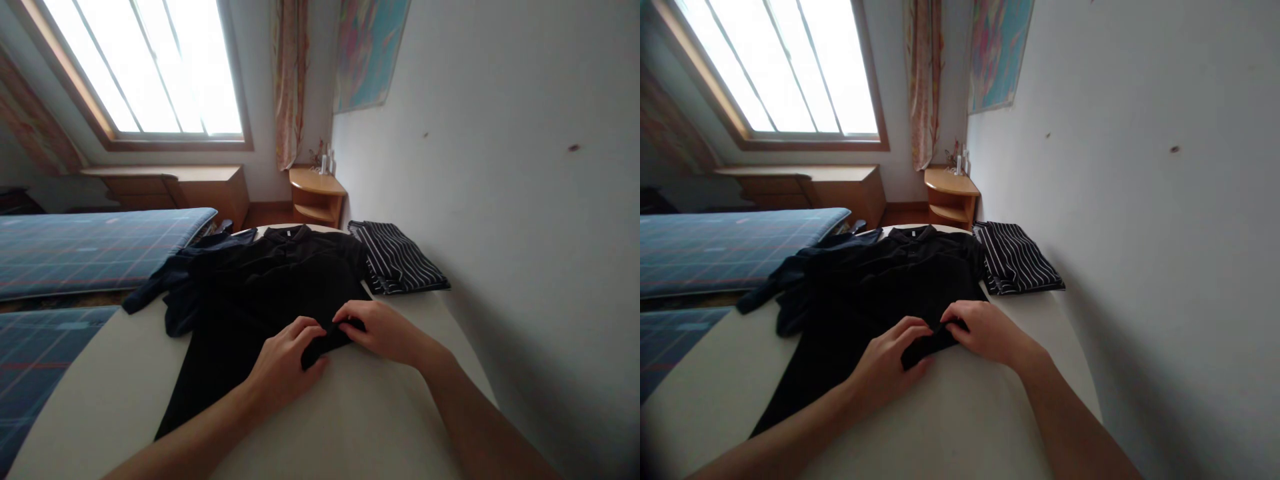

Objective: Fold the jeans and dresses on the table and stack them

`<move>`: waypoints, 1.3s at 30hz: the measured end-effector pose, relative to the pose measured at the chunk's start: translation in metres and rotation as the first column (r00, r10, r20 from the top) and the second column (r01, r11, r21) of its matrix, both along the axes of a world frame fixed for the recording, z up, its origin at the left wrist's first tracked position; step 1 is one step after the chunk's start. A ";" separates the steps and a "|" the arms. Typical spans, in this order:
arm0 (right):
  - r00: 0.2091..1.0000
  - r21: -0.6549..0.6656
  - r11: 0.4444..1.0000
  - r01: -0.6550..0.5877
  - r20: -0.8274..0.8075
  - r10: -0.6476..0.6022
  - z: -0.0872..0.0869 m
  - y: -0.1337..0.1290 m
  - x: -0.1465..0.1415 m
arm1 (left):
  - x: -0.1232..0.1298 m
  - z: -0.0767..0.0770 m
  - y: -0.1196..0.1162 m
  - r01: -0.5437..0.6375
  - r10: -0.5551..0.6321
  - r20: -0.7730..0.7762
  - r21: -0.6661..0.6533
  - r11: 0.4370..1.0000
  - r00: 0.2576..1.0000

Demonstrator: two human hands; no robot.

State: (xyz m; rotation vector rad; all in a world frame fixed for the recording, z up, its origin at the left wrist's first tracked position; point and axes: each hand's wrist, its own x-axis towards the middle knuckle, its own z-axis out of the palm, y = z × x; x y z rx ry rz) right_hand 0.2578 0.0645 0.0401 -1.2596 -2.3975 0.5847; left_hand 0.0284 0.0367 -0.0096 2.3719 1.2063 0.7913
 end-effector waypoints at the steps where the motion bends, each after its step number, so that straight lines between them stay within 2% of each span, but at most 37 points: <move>1: 1.000 0.013 1.000 -0.005 0.010 0.004 -0.001 0.001 0.000 | 0.000 0.000 0.000 -0.011 0.011 0.003 0.028 1.000 1.000; 5: 0.999 0.052 0.998 -0.024 0.047 0.021 -0.004 0.003 0.002 | 0.000 -0.001 0.002 -0.085 0.084 0.036 0.045 0.995 0.996; 10: 0.996 0.064 0.998 -0.016 0.092 0.010 -0.007 0.006 0.005 | -0.002 -0.002 0.011 -0.191 0.199 0.050 -0.131 0.973 0.979; 13: 0.993 0.042 0.999 0.002 0.117 -0.007 -0.003 0.004 0.007 | -0.002 0.000 0.015 -0.205 0.228 0.088 -0.216 0.955 0.970; 16: 0.997 -0.033 0.999 -0.003 0.079 0.006 0.007 -0.001 0.009 | -0.004 0.008 0.018 -0.120 0.160 0.128 -0.276 0.954 0.979; 19: 0.995 -0.206 0.975 -0.088 0.025 0.096 0.015 -0.006 0.009 | -0.010 0.025 0.016 0.060 -0.005 0.136 -0.400 0.915 0.991; 22: 0.984 -0.420 0.892 -0.168 -0.012 0.180 0.017 -0.010 0.007 | -0.019 0.046 0.012 0.225 -0.216 0.082 -0.550 0.804 0.973; 25: 0.974 -0.585 0.784 -0.210 -0.052 0.222 0.016 -0.015 0.001 | -0.026 0.059 0.007 0.303 -0.420 0.007 -0.704 0.643 0.908; 27: 0.969 -0.666 0.710 -0.229 -0.085 0.234 0.017 -0.017 -0.002 | -0.028 0.060 0.004 0.288 -0.491 0.001 -0.811 0.510 0.871; 28: 0.968 -0.693 0.681 -0.235 -0.101 0.231 0.017 -0.017 -0.004 | -0.028 0.058 0.002 0.276 -0.519 0.017 -0.862 0.425 0.854; 29: 0.968 -0.698 0.675 -0.237 -0.112 0.224 0.017 -0.017 -0.005 | -0.027 0.055 0.001 0.266 -0.549 0.045 -0.905 0.332 0.835; 30: 0.971 -0.674 0.702 -0.229 -0.108 0.213 0.016 -0.016 -0.006 | -0.026 0.051 -0.001 0.258 -0.582 0.075 -0.936 0.240 0.810; 31: 0.976 -0.619 0.757 -0.209 -0.091 0.196 0.015 -0.015 -0.006 | -0.024 0.048 -0.002 0.248 -0.615 0.097 -0.955 0.164 0.783; 32: 0.984 -0.533 0.828 -0.176 -0.063 0.168 0.013 -0.012 -0.006 | -0.022 0.045 -0.004 0.243 -0.643 0.114 -0.963 0.115 0.757; 33: 0.991 -0.423 0.897 -0.127 -0.028 0.128 0.010 -0.009 -0.005 | -0.020 0.043 -0.006 0.253 -0.658 0.126 -0.962 0.101 0.742; 34: 0.997 -0.307 0.949 -0.069 0.007 0.074 0.006 -0.006 -0.004 | -0.017 0.042 -0.008 0.285 -0.655 0.130 -0.949 0.135 0.744; 35: 0.999 -0.200 0.980 -0.008 0.036 0.015 0.002 -0.002 -0.003 | -0.014 0.041 -0.010 0.334 -0.637 0.124 -0.916 0.222 0.761; 36: 0.998 -0.111 0.993 0.048 0.056 -0.042 -0.002 0.002 -0.001 | -0.011 0.040 -0.011 0.389 -0.606 0.107 -0.850 0.356 0.788; 38: 0.988 0.024 0.991 0.133 0.081 -0.135 -0.011 0.009 0.003 | -0.004 0.037 -0.013 0.458 -0.538 0.053 -0.599 0.657 0.841; 39: 0.981 0.070 0.984 0.165 0.091 -0.171 -0.014 0.012 0.006 | -0.001 0.035 -0.013 0.465 -0.518 0.010 -0.455 0.759 0.855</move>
